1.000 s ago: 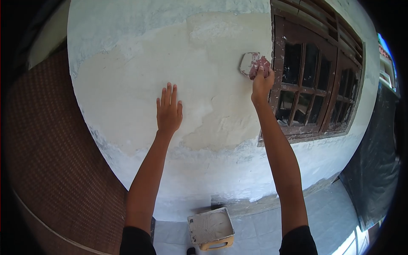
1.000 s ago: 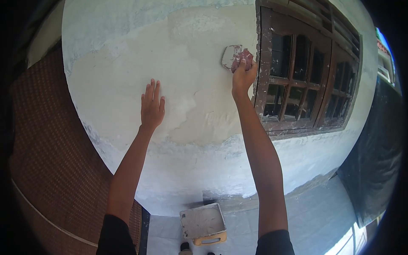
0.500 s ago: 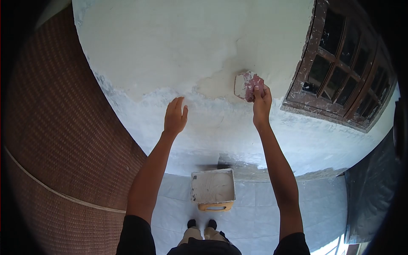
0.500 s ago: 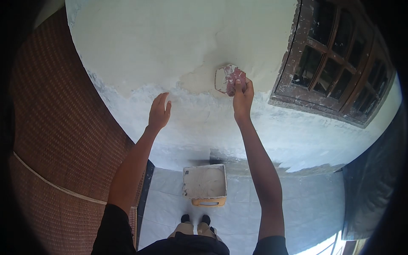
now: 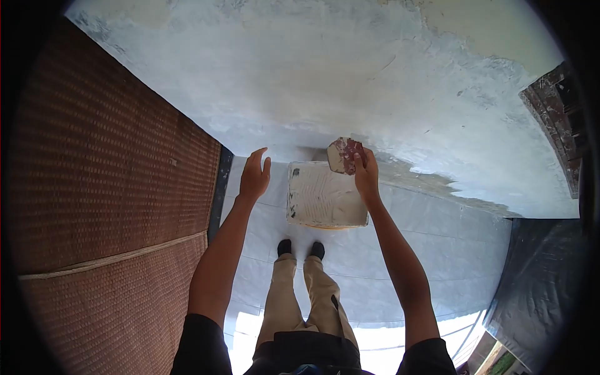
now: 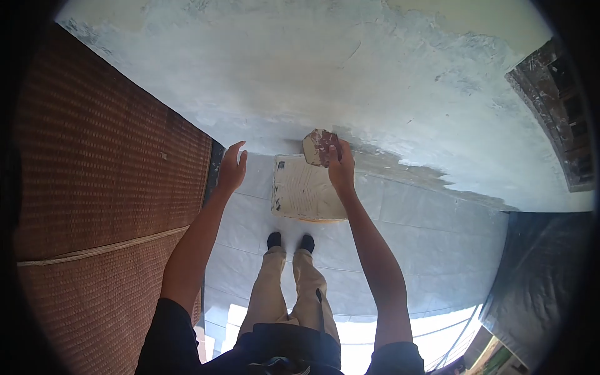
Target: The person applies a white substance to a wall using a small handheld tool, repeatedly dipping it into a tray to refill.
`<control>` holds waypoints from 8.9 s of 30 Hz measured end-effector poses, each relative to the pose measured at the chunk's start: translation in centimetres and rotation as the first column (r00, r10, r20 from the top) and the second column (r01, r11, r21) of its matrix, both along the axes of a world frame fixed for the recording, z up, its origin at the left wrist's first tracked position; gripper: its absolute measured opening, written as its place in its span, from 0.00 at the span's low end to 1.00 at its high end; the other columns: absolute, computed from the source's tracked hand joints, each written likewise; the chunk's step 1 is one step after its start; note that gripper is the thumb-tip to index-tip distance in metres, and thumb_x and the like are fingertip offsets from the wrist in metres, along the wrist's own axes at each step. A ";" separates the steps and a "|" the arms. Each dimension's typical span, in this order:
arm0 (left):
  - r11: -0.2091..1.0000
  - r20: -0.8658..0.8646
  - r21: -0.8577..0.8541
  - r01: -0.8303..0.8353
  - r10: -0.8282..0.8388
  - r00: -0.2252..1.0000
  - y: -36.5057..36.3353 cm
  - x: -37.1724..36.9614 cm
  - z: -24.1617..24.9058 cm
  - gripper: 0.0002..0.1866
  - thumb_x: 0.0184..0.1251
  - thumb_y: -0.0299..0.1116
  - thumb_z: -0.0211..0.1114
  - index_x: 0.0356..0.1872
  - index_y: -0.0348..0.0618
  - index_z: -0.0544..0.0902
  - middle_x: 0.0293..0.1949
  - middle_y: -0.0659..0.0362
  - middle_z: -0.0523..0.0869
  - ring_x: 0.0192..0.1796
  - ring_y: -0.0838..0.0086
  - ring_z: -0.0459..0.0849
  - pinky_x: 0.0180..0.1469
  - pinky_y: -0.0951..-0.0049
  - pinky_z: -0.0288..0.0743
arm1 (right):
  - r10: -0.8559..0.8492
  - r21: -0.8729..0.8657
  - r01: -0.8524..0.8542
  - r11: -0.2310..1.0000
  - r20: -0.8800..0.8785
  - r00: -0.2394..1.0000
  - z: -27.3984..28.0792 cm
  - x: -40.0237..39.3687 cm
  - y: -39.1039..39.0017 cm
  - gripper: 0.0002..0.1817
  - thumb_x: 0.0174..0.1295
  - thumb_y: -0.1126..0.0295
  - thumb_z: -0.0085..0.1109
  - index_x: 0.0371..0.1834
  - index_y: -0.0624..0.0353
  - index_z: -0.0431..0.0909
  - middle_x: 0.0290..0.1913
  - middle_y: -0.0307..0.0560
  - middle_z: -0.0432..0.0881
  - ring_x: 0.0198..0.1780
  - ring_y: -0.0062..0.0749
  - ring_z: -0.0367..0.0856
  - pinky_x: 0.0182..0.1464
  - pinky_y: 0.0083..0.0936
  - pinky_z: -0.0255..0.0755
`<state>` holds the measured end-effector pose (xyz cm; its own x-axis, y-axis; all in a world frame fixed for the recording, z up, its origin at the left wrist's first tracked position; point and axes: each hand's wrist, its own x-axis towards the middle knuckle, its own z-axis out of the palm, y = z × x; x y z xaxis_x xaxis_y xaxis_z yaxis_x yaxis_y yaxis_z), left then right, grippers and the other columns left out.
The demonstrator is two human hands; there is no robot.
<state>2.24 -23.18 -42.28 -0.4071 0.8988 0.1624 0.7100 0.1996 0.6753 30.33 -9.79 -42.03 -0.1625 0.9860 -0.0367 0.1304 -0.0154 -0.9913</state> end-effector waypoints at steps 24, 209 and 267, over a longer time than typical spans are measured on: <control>0.930 0.411 -0.366 0.046 0.117 0.904 -12.0 8.6 -25.0 0.28 0.79 0.36 0.53 0.74 0.36 0.63 0.69 0.43 0.72 0.72 0.52 0.70 0.73 0.60 0.63 | 0.215 0.045 -0.485 0.873 0.858 0.467 -20.3 8.6 -9.7 0.14 0.67 0.74 0.57 0.54 0.49 0.78 0.46 0.38 0.85 0.48 0.38 0.79 0.50 0.41 0.61; 0.246 -0.579 0.815 0.525 0.397 0.713 23.5 -0.4 65.7 0.28 0.70 0.34 0.57 0.72 0.44 0.68 0.74 0.56 0.69 0.77 0.61 0.65 0.78 0.49 0.52 | -0.343 0.967 0.250 0.047 -0.220 0.913 68.3 -2.7 10.4 0.15 0.69 0.70 0.61 0.56 0.63 0.79 0.39 0.55 0.83 0.39 0.39 0.86 0.44 0.32 0.79; 0.265 -0.567 0.823 0.502 0.423 0.706 23.6 -0.3 65.4 0.28 0.70 0.34 0.56 0.72 0.47 0.68 0.75 0.58 0.68 0.78 0.63 0.63 0.79 0.49 0.49 | -0.346 0.959 0.278 0.043 -0.247 0.905 72.0 -2.7 13.9 0.26 0.69 0.61 0.60 0.64 0.68 0.73 0.49 0.59 0.78 0.47 0.43 0.79 0.56 0.36 0.73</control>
